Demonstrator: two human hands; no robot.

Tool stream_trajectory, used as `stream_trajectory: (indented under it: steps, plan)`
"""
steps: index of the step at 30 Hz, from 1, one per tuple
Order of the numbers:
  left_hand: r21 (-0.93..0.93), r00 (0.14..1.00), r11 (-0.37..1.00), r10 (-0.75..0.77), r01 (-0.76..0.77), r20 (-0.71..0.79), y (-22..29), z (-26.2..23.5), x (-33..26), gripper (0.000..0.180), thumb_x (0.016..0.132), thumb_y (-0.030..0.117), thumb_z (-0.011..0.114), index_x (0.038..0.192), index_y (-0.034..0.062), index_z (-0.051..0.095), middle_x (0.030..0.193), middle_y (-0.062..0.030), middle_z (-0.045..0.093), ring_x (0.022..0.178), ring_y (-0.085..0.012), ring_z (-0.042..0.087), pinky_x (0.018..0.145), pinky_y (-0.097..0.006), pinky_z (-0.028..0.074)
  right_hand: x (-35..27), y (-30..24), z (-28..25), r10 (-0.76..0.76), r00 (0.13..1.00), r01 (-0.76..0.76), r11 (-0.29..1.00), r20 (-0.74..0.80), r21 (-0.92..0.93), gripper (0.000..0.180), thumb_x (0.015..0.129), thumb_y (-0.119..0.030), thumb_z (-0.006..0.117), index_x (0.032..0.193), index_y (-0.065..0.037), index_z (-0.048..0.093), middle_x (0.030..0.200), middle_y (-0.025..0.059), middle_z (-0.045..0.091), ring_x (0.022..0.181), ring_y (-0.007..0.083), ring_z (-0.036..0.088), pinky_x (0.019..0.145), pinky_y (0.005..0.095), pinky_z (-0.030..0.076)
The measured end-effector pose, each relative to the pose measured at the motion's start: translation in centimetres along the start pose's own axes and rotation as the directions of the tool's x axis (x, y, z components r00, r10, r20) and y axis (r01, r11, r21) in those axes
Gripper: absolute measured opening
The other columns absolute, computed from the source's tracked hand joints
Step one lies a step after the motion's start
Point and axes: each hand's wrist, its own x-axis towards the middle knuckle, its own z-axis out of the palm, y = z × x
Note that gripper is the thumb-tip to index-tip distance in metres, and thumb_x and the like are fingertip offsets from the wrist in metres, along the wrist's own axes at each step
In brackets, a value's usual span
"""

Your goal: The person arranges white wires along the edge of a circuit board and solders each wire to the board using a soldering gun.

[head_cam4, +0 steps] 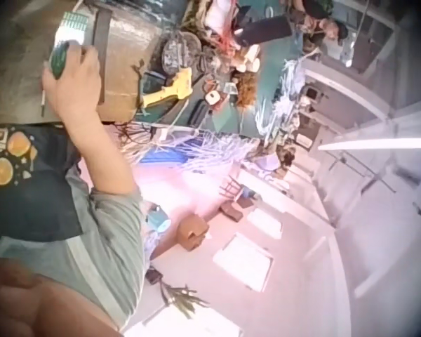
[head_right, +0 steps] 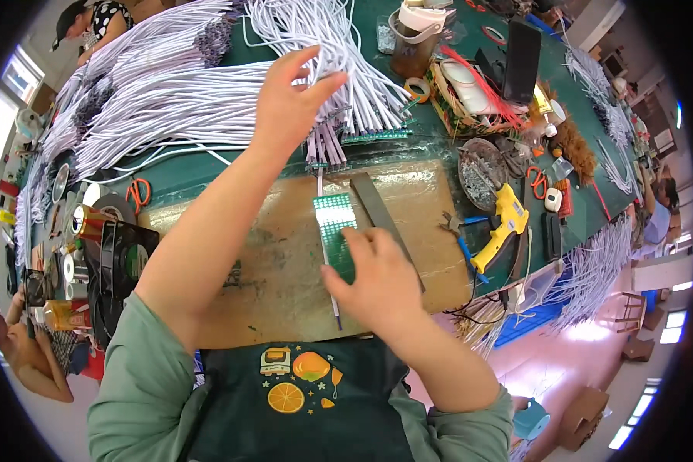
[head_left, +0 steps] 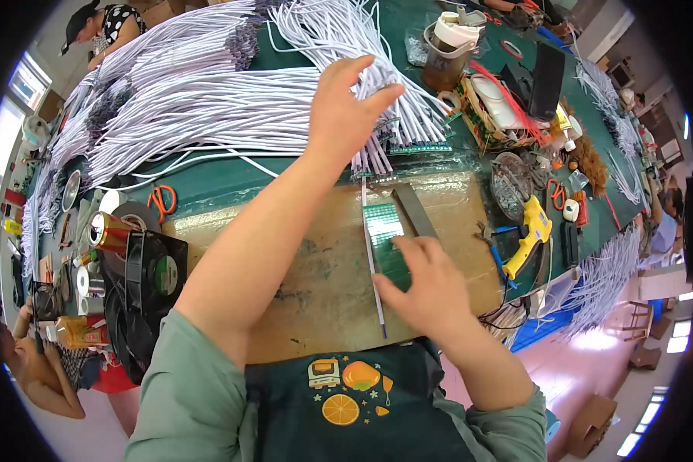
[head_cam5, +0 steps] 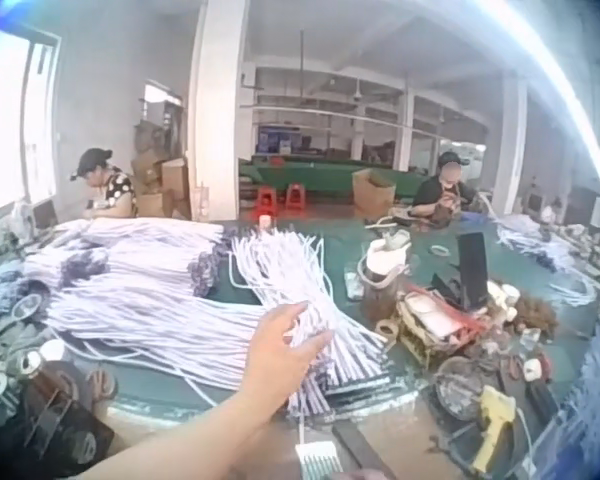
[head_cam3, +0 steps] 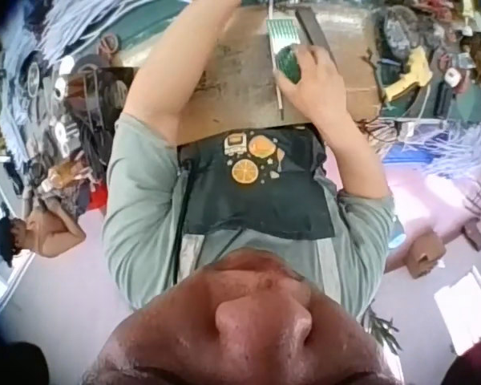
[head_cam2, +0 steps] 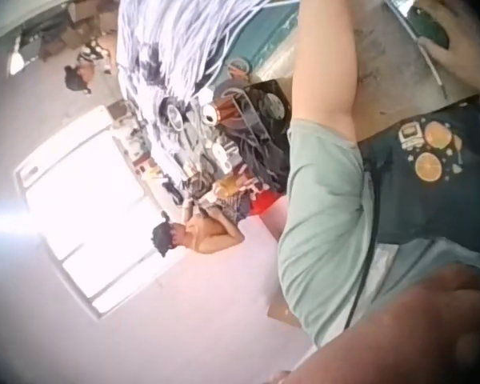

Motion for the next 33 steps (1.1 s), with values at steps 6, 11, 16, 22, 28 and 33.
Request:
stream_trajectory:
  steps: [6, 11, 16, 22, 28, 33]
  plan:
    - [0.199, 0.971, 0.965, 0.129, -0.17, 0.202, 1.0, 0.9, -2.2, 0.076, 0.072, 0.045, 0.085, 0.128, 0.0007, 0.06, 0.132, -0.0223, 0.056, 0.123, -0.0373, 0.053, 0.107, -0.042, 0.041, -0.9, -0.2, 1.7, -0.08, 0.997, 0.078, 0.995, -0.024, -0.054, 0.052, 0.082, -0.038, 0.074, 0.123, -0.009, 0.061, 0.11, 0.0143, 0.058, 0.097, 0.033, 0.063, 0.078, 0.0423, 0.056]
    - [0.225, 0.992, 0.967, 0.126, -0.118, -0.023, 1.8, -3.7, -6.6, 0.064, 0.079, 0.036, 0.081, 0.128, 0.0013, 0.059, 0.134, -0.02, 0.055, 0.127, -0.0368, 0.051, 0.109, -0.044, 0.039, -0.5, 4.4, 0.3, 0.005, 0.985, -0.041, 0.978, -0.171, -0.207, 0.05, 0.083, -0.036, 0.073, 0.123, -0.008, 0.061, 0.107, 0.0132, 0.06, 0.096, 0.0334, 0.064, 0.077, 0.0436, 0.055]
    - [0.212, 0.852, 0.932, 0.157, -0.295, 0.499, 2.9, -8.0, -14.6, 0.061, 0.076, 0.038, 0.082, 0.123, 0.0045, 0.062, 0.134, -0.021, 0.054, 0.126, -0.0406, 0.049, 0.106, -0.049, 0.041, -0.3, 6.6, 0.7, 0.056, 0.997, -0.066, 0.984, -0.062, -0.168, 0.049, 0.084, -0.035, 0.072, 0.122, -0.007, 0.061, 0.106, 0.0136, 0.061, 0.095, 0.0342, 0.064, 0.076, 0.0449, 0.055]
    - [0.263, 0.758, 0.905, 0.093, -0.335, 0.646, 3.5, -7.8, -18.0, 0.061, 0.073, 0.041, 0.083, 0.122, 0.009, 0.065, 0.139, -0.0176, 0.052, 0.134, -0.0412, 0.044, 0.109, -0.051, 0.04, 0.0, 6.6, 0.7, 0.061, 0.996, -0.07, 0.982, -0.058, -0.173, 0.047, 0.084, -0.034, 0.072, 0.12, -0.006, 0.06, 0.104, 0.0137, 0.061, 0.095, 0.0344, 0.064, 0.077, 0.0453, 0.055]
    - [0.137, 0.65, 0.939, 0.108, -0.316, 0.752, 3.7, -7.7, -17.7, 0.062, 0.075, 0.044, 0.08, 0.123, 0.0085, 0.064, 0.14, -0.0201, 0.05, 0.137, -0.0414, 0.039, 0.115, -0.055, 0.032, 0.6, 5.4, -0.4, -0.033, 0.991, 0.011, 0.986, -0.127, -0.169, 0.042, 0.085, -0.031, 0.071, 0.119, -0.007, 0.061, 0.109, 0.015, 0.063, 0.096, 0.0354, 0.064, 0.078, 0.0454, 0.055]
    - [0.479, 0.878, 0.867, -0.117, -0.138, 0.464, 4.3, -7.1, -16.9, 0.061, 0.074, 0.039, 0.082, 0.123, 0.0092, 0.061, 0.116, -0.0168, 0.061, 0.117, -0.0378, 0.053, 0.099, -0.051, 0.041, 2.7, 4.0, 0.7, -0.119, 0.992, 0.124, 0.982, -0.049, 0.143, 0.029, 0.088, -0.02, 0.067, 0.115, -0.009, 0.065, 0.107, 0.0122, 0.065, 0.095, 0.0337, 0.065, 0.079, 0.0432, 0.054]
